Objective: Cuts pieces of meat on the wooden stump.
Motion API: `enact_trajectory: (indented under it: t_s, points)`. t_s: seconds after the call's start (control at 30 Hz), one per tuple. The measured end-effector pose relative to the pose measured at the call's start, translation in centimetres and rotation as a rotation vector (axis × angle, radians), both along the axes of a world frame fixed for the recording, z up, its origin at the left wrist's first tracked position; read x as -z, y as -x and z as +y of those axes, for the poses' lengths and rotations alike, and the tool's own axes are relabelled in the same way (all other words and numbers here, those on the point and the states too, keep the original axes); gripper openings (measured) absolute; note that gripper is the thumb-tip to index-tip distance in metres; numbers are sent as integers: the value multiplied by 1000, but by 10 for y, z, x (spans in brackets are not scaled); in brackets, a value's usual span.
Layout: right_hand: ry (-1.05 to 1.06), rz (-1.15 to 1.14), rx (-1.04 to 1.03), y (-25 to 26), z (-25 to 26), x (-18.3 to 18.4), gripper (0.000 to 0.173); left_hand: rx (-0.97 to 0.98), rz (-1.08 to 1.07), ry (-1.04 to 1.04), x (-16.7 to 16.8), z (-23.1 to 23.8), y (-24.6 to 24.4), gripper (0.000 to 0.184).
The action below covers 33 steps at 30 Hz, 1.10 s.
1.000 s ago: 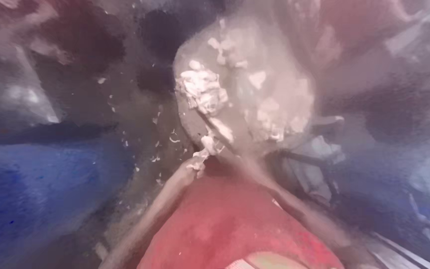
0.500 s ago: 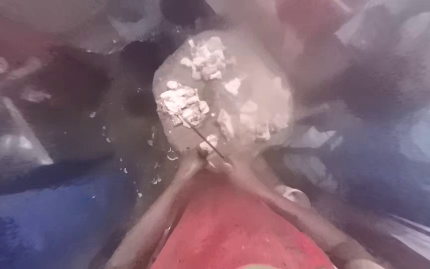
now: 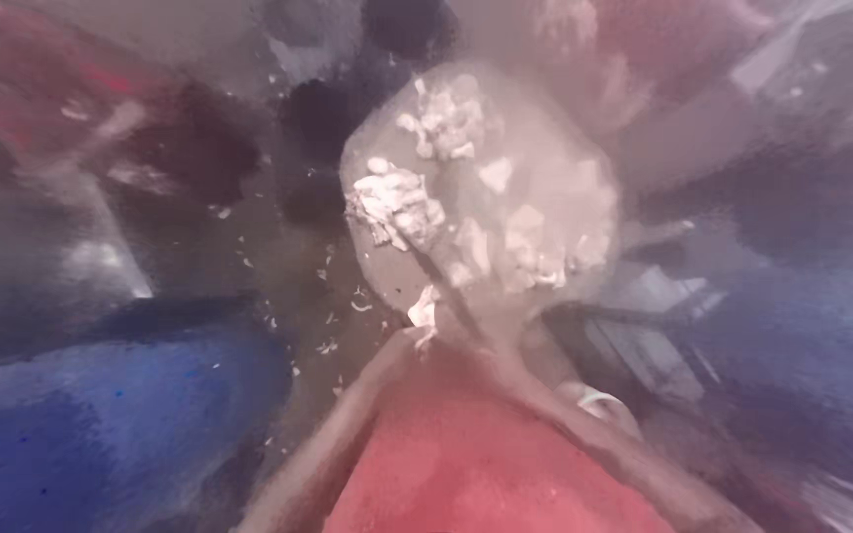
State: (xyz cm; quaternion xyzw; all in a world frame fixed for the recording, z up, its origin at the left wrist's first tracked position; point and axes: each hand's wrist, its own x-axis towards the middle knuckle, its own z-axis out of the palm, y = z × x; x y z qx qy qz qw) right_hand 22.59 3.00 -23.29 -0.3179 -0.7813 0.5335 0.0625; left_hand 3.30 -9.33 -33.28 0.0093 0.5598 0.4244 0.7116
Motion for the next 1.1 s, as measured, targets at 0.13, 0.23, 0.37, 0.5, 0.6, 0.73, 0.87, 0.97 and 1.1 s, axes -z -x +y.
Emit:
enact_trajectory:
  t_s: [0.13,0.23,0.37,0.5,0.6,0.73,0.87,0.97,1.1]
  points:
    - [113,-523,-105,-13,10,65,63,77,45,3,-9,1,11,21]
    - [119,-532,-41,-5,13,23,60,237,493,-4,-3,1,32,27]
    - [202,-55,39,8,1,-3,62,-14,814,-21,14,7,49,32]
    - [296,-374,-145,3,-5,51,59,-96,724,-44,17,3,48,27]
    - [460,-429,-117,-11,6,73,55,59,748,-22,-3,-5,78,28]
    - [338,-420,76,-43,3,61,52,97,681,-195,-74,21,133,37]
    - [157,-679,-16,-48,5,56,59,448,821,-464,-104,124,117,65]
    - [-41,-689,-161,-47,2,53,46,895,1078,-573,-93,195,59,38]
    - [-203,-586,-193,-55,-1,55,35,1312,1398,-744,-35,232,25,44]
